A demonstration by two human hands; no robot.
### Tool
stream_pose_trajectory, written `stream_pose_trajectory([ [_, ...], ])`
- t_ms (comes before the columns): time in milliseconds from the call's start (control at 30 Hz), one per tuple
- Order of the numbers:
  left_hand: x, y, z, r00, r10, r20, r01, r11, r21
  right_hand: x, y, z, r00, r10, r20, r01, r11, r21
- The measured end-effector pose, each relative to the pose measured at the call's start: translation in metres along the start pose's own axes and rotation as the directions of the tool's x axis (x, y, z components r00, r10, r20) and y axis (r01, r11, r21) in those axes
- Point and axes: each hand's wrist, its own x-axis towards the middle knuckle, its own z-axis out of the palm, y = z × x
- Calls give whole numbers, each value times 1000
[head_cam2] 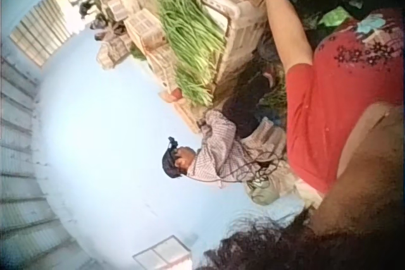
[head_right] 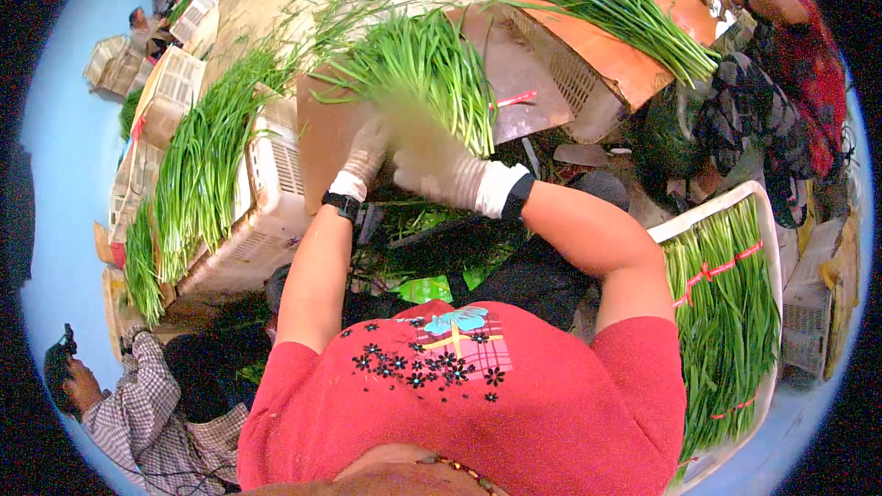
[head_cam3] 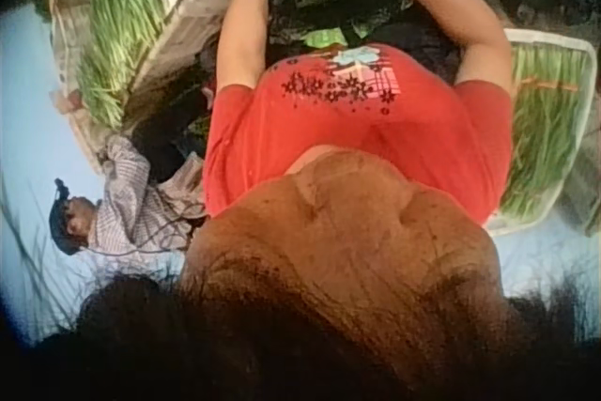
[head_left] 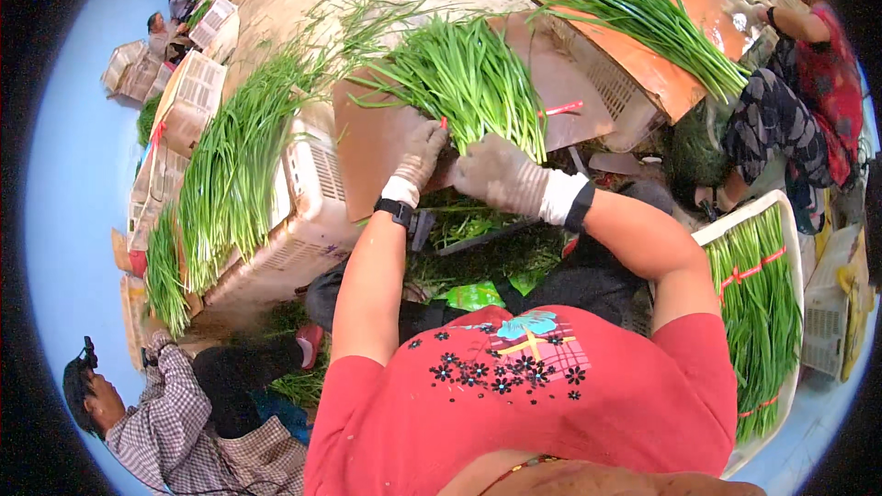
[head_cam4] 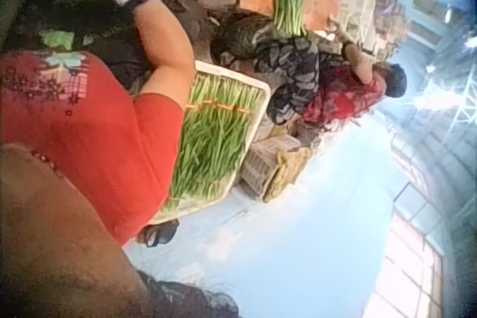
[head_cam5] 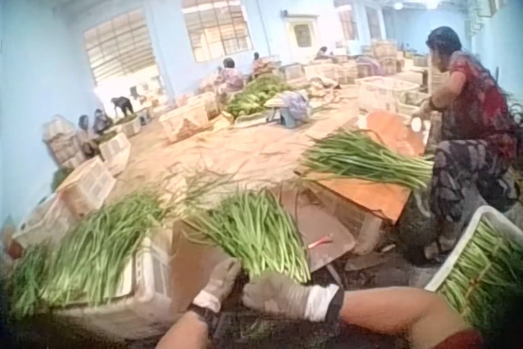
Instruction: The person bundles green onions with rubber bands and trims the ends with a large knife.
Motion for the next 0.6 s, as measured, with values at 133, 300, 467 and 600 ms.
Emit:
stream_pose_trajectory([
  [133,-8,13,1,995,89,-42,-89,996,5,-17,18,-10,978,185,-97,-165,969,184],
  [300,-12,23,-2,998,-61,11,62,998,-16,-56,87,-36,684,726,70,-718,653,242],
  [467,-6,20,-2,988,-153,23,154,986,-59,-96,155,-9,258,796,547,-815,484,-320],
  [600,-7,16,-4,993,-118,21,119,990,-74,-109,172,15,255,757,602,-838,483,-252],
])
